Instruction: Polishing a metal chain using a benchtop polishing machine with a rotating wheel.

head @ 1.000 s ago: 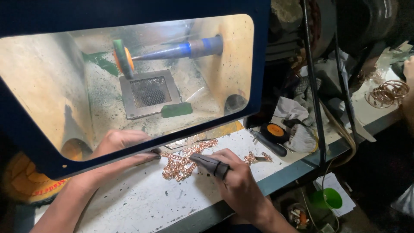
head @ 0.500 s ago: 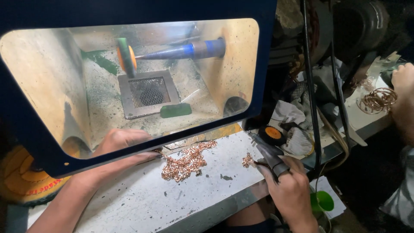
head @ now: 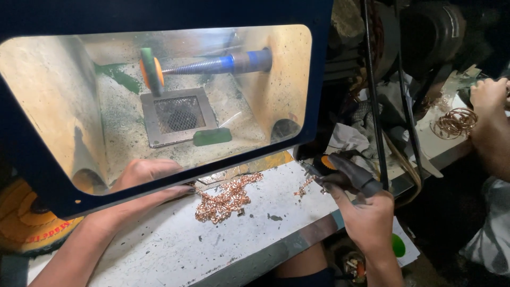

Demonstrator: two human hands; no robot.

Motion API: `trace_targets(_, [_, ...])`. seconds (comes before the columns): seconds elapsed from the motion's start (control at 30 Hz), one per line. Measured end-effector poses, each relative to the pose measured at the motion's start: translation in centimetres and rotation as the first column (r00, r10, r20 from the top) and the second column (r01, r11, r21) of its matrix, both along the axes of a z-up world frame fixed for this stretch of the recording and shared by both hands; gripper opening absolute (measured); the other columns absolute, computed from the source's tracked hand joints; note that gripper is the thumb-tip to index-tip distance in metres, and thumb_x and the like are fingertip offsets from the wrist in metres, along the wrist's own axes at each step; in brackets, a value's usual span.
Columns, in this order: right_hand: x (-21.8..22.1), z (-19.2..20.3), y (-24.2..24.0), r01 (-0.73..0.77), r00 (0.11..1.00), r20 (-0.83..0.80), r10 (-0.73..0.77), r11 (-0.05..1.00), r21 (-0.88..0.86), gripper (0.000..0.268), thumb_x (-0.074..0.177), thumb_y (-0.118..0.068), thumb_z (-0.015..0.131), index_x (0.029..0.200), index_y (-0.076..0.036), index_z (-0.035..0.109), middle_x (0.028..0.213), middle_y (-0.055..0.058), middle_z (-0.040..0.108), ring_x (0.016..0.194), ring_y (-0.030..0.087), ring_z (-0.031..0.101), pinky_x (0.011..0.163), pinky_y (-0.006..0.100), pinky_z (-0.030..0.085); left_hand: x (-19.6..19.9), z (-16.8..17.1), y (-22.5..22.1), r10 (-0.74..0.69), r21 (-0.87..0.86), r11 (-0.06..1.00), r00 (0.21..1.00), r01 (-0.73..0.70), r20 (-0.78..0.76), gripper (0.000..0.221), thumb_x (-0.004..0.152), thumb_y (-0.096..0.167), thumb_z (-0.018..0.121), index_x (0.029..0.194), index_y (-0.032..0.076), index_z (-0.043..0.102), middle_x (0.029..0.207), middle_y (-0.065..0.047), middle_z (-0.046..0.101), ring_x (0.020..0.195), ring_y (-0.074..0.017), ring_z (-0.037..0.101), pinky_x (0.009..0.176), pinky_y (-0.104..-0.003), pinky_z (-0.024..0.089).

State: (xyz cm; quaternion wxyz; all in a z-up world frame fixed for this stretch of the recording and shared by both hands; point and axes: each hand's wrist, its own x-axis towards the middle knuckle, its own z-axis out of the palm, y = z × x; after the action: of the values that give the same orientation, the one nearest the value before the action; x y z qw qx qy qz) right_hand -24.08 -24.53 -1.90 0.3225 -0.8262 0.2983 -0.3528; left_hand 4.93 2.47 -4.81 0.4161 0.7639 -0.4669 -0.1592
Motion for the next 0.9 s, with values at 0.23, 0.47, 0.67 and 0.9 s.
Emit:
trace_targets(0.23, [1.1, -4.8, -2.8, 0.003, 0.892, -0.451, -0.02, 0.999, -0.037, 0.032, 0.085, -0.025, 0.081, 0.081, 0.005, 0.074, 0.066, 0.011, 0.07, 0.039, 0.02, 0.058, 0.037, 0.035, 0.053, 0.0, -0.2, 0.2, -0.005, -0.014, 1.0, 1.0, 0.006, 0.011, 0.024, 0.083, 0.036, 0.08, 0.076, 0.013, 0.08, 0.065, 0.003, 0.069, 0.065, -0.0085, 0.067, 0.059, -0.027, 0.045])
trace_targets(0.47, [1.3, -5.7, -2.5, -0.274, 0.884, -0.446, 0.143, 0.93, -0.246, 0.051, 0.082, -0.035, 0.084, 0.103, 0.01, 0.072, 0.113, 0.023, 0.069, 0.102, 0.039, 0.07, 0.09, 0.048, 0.056, -0.2, 0.1, 0.2, 0.003, 0.007, 1.0, 1.0, -0.003, -0.003, 0.027, 0.084, 0.039, 0.078, 0.074, 0.013, 0.079, 0.064, 0.003, 0.066, 0.065, -0.0091, 0.064, 0.06, -0.027, 0.042])
trace_targets(0.67, [1.6, -5.3, -1.5, -0.301, 0.916, -0.352, 0.19, 0.907, -0.294, 0.041, 0.082, -0.023, 0.083, 0.108, 0.007, 0.074, 0.108, 0.023, 0.072, 0.101, 0.036, 0.072, 0.092, 0.043, 0.059, -0.2, -0.1, 0.2, -0.017, -0.027, 0.999, 1.0, 0.017, 0.01, 0.031, 0.086, 0.038, 0.076, 0.07, 0.012, 0.075, 0.062, 0.003, 0.061, 0.062, -0.0098, 0.061, 0.059, -0.027, 0.041])
trace_targets(0.9, [1.3, -4.4, -1.8, -0.214, 0.886, -0.442, 0.141, 0.97, -0.118, 0.048, 0.08, -0.023, 0.082, 0.122, -0.003, 0.07, 0.095, 0.012, 0.072, 0.071, 0.024, 0.068, 0.061, 0.038, 0.053, 0.0, -0.3, 0.2, 0.005, -0.001, 1.0, 1.0, -0.005, 0.017, 0.03, 0.085, 0.038, 0.077, 0.068, 0.014, 0.075, 0.063, 0.003, 0.068, 0.064, -0.0099, 0.065, 0.06, -0.027, 0.045])
